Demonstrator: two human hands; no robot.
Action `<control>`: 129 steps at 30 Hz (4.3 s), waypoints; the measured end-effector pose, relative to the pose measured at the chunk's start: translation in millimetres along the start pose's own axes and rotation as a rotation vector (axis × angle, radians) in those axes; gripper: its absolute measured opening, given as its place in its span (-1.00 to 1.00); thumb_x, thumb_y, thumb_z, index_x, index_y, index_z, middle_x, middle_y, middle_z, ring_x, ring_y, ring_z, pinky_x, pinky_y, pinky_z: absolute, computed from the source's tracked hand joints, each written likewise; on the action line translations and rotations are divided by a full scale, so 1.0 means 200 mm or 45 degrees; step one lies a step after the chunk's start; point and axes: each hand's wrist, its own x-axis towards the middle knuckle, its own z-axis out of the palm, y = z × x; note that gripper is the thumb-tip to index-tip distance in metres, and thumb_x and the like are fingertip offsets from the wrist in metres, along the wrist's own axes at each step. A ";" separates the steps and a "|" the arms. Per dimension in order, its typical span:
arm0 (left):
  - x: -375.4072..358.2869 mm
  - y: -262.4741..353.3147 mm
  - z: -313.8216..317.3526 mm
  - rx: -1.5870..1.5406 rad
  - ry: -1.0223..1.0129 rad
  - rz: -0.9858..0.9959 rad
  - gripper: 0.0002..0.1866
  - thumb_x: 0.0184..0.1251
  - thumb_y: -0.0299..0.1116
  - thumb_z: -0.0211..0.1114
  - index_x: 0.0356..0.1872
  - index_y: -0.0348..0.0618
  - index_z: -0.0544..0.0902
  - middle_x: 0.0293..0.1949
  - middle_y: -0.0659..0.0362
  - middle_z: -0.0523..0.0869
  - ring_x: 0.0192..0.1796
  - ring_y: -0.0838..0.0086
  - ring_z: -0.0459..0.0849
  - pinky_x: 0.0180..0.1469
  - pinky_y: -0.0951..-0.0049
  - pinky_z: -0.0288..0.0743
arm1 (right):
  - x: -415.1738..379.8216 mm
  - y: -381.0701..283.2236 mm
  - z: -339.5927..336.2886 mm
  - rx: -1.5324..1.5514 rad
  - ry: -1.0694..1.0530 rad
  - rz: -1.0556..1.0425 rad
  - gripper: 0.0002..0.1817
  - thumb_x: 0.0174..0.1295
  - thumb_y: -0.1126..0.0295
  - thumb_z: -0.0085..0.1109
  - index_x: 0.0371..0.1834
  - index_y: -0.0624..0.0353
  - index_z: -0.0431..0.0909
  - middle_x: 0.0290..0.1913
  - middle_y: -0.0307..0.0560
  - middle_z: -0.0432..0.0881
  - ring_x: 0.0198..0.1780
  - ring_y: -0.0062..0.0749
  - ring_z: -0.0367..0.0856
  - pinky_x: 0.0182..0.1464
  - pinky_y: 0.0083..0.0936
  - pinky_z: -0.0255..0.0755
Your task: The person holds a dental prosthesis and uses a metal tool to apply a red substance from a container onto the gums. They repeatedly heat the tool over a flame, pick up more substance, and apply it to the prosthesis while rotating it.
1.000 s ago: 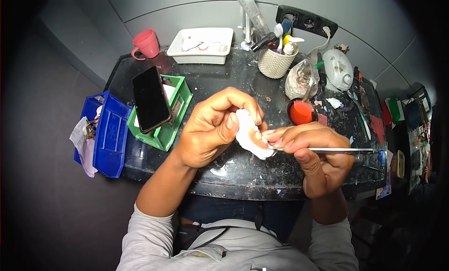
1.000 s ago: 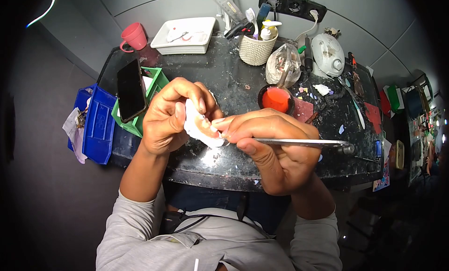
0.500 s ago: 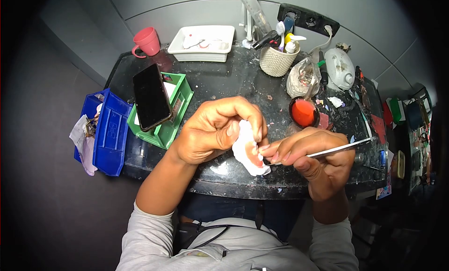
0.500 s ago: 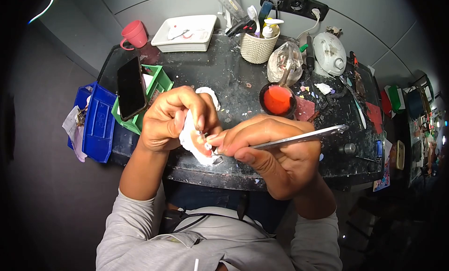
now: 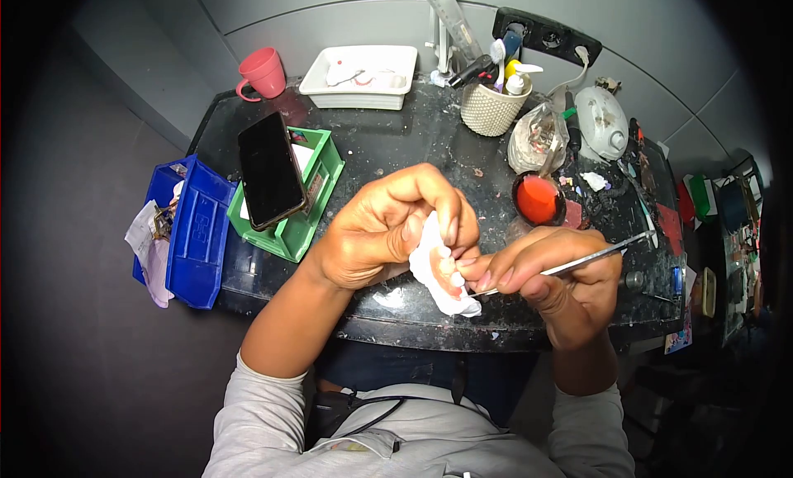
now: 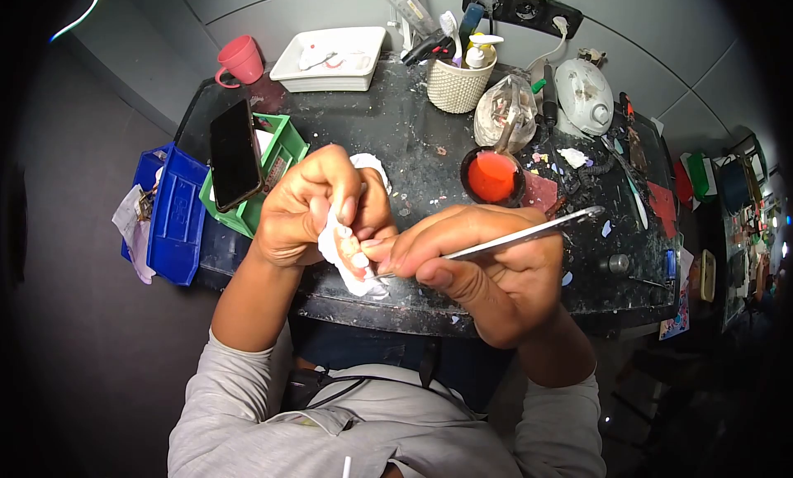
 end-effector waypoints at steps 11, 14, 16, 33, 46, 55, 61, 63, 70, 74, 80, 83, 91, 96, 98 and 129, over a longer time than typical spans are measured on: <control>0.02 0.03 0.03 0.205 0.183 -0.059 -0.63 0.57 -0.09 0.27 -0.11 -0.22 0.41 -0.25 0.00 0.51 -0.18 0.34 0.56 -0.06 0.28 0.57 | 0.00 0.05 -0.01 0.481 0.126 0.217 -0.76 0.52 0.46 0.15 -0.14 0.53 0.62 -0.16 0.31 0.76 -0.05 -0.07 0.82 0.07 -0.24 0.75; 0.02 0.03 0.01 0.225 0.225 -0.067 -0.60 0.52 -0.09 0.32 -0.08 -0.25 0.44 -0.24 -0.01 0.51 -0.18 0.33 0.56 -0.01 0.27 0.57 | 0.01 0.04 0.00 0.415 0.173 0.209 -0.76 0.54 0.47 0.13 -0.13 0.55 0.60 -0.16 0.32 0.75 -0.03 -0.07 0.82 0.09 -0.23 0.76; 0.02 0.03 -0.01 0.241 0.229 -0.060 -0.59 0.47 -0.10 0.37 -0.06 -0.27 0.47 -0.24 0.00 0.51 -0.17 0.33 0.56 0.02 0.26 0.56 | 0.01 0.04 0.00 0.385 0.205 0.208 -0.77 0.53 0.48 0.13 -0.13 0.54 0.60 -0.16 0.30 0.76 -0.04 -0.10 0.82 0.09 -0.26 0.75; 0.03 0.03 -0.03 0.301 0.306 0.010 -0.61 0.52 -0.13 0.33 0.03 -0.22 0.44 -0.17 0.03 0.52 -0.07 0.24 0.63 0.06 0.21 0.56 | 0.03 0.07 0.02 0.180 0.418 0.064 -0.73 0.55 0.43 0.13 -0.08 0.55 0.57 -0.16 0.26 0.75 -0.06 -0.11 0.82 0.05 -0.27 0.78; 0.05 0.01 -0.02 0.344 0.546 0.131 -0.68 0.67 -0.23 0.01 0.01 -0.32 0.54 -0.21 -0.01 0.58 -0.27 0.38 0.57 -0.18 0.29 0.54 | -0.05 0.11 0.04 -0.534 0.455 -0.366 -0.72 0.53 0.34 0.21 -0.10 0.42 0.48 -0.29 0.11 0.76 -0.19 -0.27 0.86 -0.15 -0.47 0.75; 0.04 -0.03 -0.06 -0.173 0.517 -0.182 -0.23 0.72 0.22 -0.38 -0.26 -0.32 0.55 -0.34 -0.01 0.55 -0.56 0.53 0.40 -0.44 0.56 0.38 | 0.02 0.12 0.13 -0.533 0.009 -0.209 -0.85 0.39 0.59 0.26 -0.04 0.43 0.69 -0.09 0.18 0.81 -0.01 -0.21 0.83 0.08 -0.42 0.66; 0.04 -0.03 -0.02 0.161 0.536 -0.114 -0.14 0.64 0.35 -0.52 -0.31 -0.26 0.51 -0.38 0.03 0.53 -0.46 0.54 0.39 -0.36 0.57 0.38 | 0.00 0.13 0.17 -0.462 0.161 -0.085 -0.85 0.35 0.60 0.30 -0.07 0.38 0.73 -0.09 0.16 0.80 -0.04 -0.16 0.82 0.05 -0.42 0.65; 0.04 -0.03 -0.02 0.180 0.541 -0.115 -0.15 0.64 0.35 -0.53 -0.32 -0.25 0.50 -0.39 0.04 0.53 -0.46 0.54 0.38 -0.36 0.57 0.38 | 0.01 0.14 0.17 -0.498 0.175 -0.120 -0.86 0.34 0.60 0.30 -0.07 0.37 0.73 -0.09 0.16 0.80 -0.04 -0.16 0.82 0.05 -0.42 0.65; 0.04 -0.04 -0.03 0.287 0.542 -0.106 -0.16 0.64 0.34 -0.55 -0.34 -0.23 0.47 -0.41 0.07 0.51 -0.47 0.55 0.35 -0.37 0.56 0.33 | 0.02 0.13 0.17 -0.562 0.137 -0.118 -0.87 0.33 0.60 0.32 -0.10 0.38 0.74 -0.11 0.15 0.81 -0.07 -0.20 0.83 0.02 -0.44 0.65; 0.04 -0.03 -0.03 0.299 0.564 -0.115 -0.16 0.65 0.34 -0.55 -0.35 -0.22 0.47 -0.41 0.08 0.50 -0.46 0.55 0.35 -0.37 0.56 0.33 | 0.02 0.14 0.17 -0.571 0.138 -0.107 -0.87 0.33 0.60 0.32 -0.11 0.38 0.75 -0.11 0.14 0.81 -0.07 -0.21 0.83 0.02 -0.44 0.65; 0.04 -0.03 -0.02 0.381 0.617 -0.119 -0.16 0.65 0.34 -0.53 -0.37 -0.22 0.47 -0.41 0.10 0.51 -0.44 0.55 0.37 -0.36 0.56 0.34 | 0.03 0.16 0.16 -0.570 0.131 -0.152 -0.89 0.29 0.61 0.33 -0.16 0.36 0.75 -0.14 0.11 0.81 -0.07 -0.17 0.79 0.08 -0.35 0.61; 0.03 -0.06 -0.03 0.285 0.591 -0.088 -0.17 0.65 0.34 -0.49 -0.37 -0.22 0.47 -0.41 0.10 0.51 -0.46 0.55 0.37 -0.37 0.56 0.34 | 0.05 0.14 0.14 -0.774 0.066 -0.242 -0.91 0.27 0.58 0.35 -0.19 0.34 0.75 -0.16 0.08 0.82 -0.07 -0.21 0.73 0.11 -0.33 0.55; 0.01 -0.08 -0.05 -0.395 0.493 -0.194 -0.17 0.60 0.40 -0.40 -0.25 -0.24 0.50 -0.35 0.06 0.60 -0.57 0.55 0.49 -0.63 0.60 0.27 | 0.02 0.17 0.15 -0.744 0.120 -0.218 -0.81 0.22 0.48 0.42 -0.10 0.20 0.82 -0.07 -0.01 0.57 0.03 -0.25 0.51 0.15 -0.35 0.42; 0.00 -0.09 -0.07 -0.506 0.461 -0.206 -0.17 0.59 0.41 -0.39 -0.28 -0.24 0.50 -0.36 0.02 0.62 -0.56 0.52 0.50 -0.61 0.60 0.29 | 0.00 0.20 0.17 -0.702 0.167 -0.231 -0.83 0.25 0.48 0.40 -0.12 0.21 0.82 -0.06 -0.01 0.54 0.04 -0.26 0.51 0.16 -0.33 0.41; 0.01 -0.08 -0.06 -0.499 0.479 -0.202 -0.16 0.59 0.41 -0.40 -0.29 -0.24 0.50 -0.38 0.01 0.62 -0.54 0.51 0.51 -0.59 0.59 0.32 | 0.00 0.21 0.17 -0.699 0.153 -0.238 -0.84 0.26 0.49 0.40 -0.12 0.23 0.81 -0.05 -0.01 0.53 0.05 -0.25 0.51 0.17 -0.33 0.41; 0.02 -0.04 -0.01 0.204 0.707 -0.156 -0.13 0.56 0.49 -0.47 -0.50 -0.14 0.41 -0.54 0.31 0.29 -0.50 0.62 0.18 -0.47 0.58 0.09 | 0.00 0.23 0.16 -0.628 0.162 -0.186 -0.84 0.30 0.47 0.39 -0.12 0.27 0.80 0.01 0.05 0.54 0.09 -0.23 0.55 0.20 -0.34 0.42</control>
